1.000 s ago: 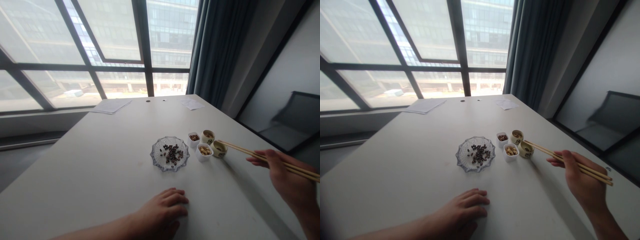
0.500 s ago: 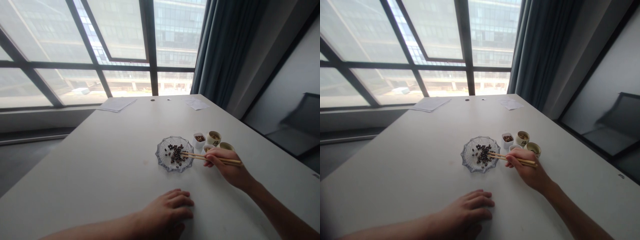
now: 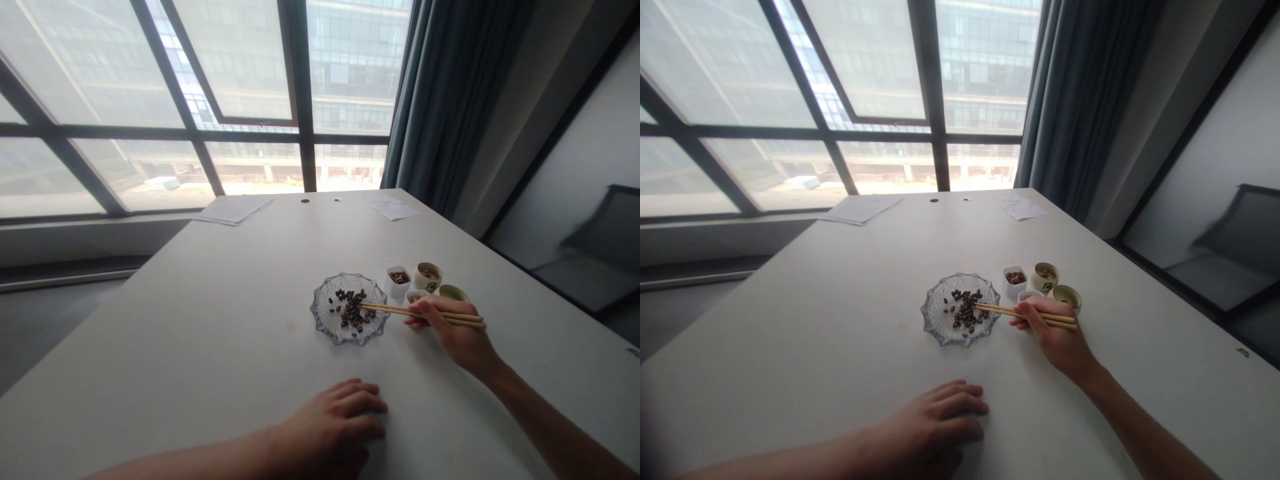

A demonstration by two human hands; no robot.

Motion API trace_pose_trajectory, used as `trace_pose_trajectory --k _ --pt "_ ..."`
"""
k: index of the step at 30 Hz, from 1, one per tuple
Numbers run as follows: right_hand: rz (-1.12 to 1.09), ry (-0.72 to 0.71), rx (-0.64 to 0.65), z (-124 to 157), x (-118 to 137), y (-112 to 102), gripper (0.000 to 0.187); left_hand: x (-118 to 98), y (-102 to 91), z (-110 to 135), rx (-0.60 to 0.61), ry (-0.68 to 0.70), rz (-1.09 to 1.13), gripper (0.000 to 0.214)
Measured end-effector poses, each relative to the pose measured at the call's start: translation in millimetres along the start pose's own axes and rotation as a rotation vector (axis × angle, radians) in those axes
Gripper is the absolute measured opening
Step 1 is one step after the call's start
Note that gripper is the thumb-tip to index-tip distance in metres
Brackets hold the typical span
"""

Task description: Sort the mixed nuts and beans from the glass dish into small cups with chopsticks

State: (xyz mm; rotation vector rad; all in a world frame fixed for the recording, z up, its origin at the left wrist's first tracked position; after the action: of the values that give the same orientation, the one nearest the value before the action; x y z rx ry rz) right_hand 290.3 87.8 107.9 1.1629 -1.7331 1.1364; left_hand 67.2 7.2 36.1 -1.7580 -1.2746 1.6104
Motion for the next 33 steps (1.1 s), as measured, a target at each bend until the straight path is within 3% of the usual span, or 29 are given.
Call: trace_pose_trajectory --k 4,11,13,17,21,23,28,30,33 --pt "0.041 -0.022 -0.166 13 13 -42 0.033 -1 -0.7 0 0.008 -0.001 0.004 0.032" --pt "0.240 0.033 -0.620 60 28 -149 0.016 2 1.7 1 0.020 -0.009 0.026 0.036" --pt "0.308 0.061 -0.641 68 27 -162 0.014 2 1.3 0 0.017 0.001 0.022 0.037" --pt "0.422 0.065 -0.594 71 30 -167 0.012 1 -0.5 -1 0.023 -0.007 0.024 0.041" --pt "0.416 -0.033 -0.548 62 50 -152 0.011 0 -1.6 -1 0.024 -0.011 0.028 0.040" --pt "0.348 -0.066 -0.377 47 56 -125 0.017 1 -0.9 -1 0.021 -0.016 0.026 0.039" --pt "0.307 -0.168 0.156 9 65 -35 0.027 1 1.0 1 0.014 -0.023 0.020 0.039" --pt "0.367 -0.195 0.277 -2 66 -10 0.034 0 -0.3 1 -0.004 -0.020 0.012 0.036" --pt "0.423 -0.192 0.365 -14 63 11 0.041 -2 -1.2 1 -0.012 -0.015 -0.003 0.032"
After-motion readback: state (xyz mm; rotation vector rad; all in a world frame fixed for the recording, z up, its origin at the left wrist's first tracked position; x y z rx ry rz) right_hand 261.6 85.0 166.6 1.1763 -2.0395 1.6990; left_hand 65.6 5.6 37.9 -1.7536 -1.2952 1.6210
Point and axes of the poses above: each hand's wrist, its own z-axis away from the middle knuckle, its own y-axis out of the palm, x = y × z, the point moved 9 cm from there along -z, towards the middle knuckle, and after that the axes turned 3 degrees about z, right-handed, at the moved point
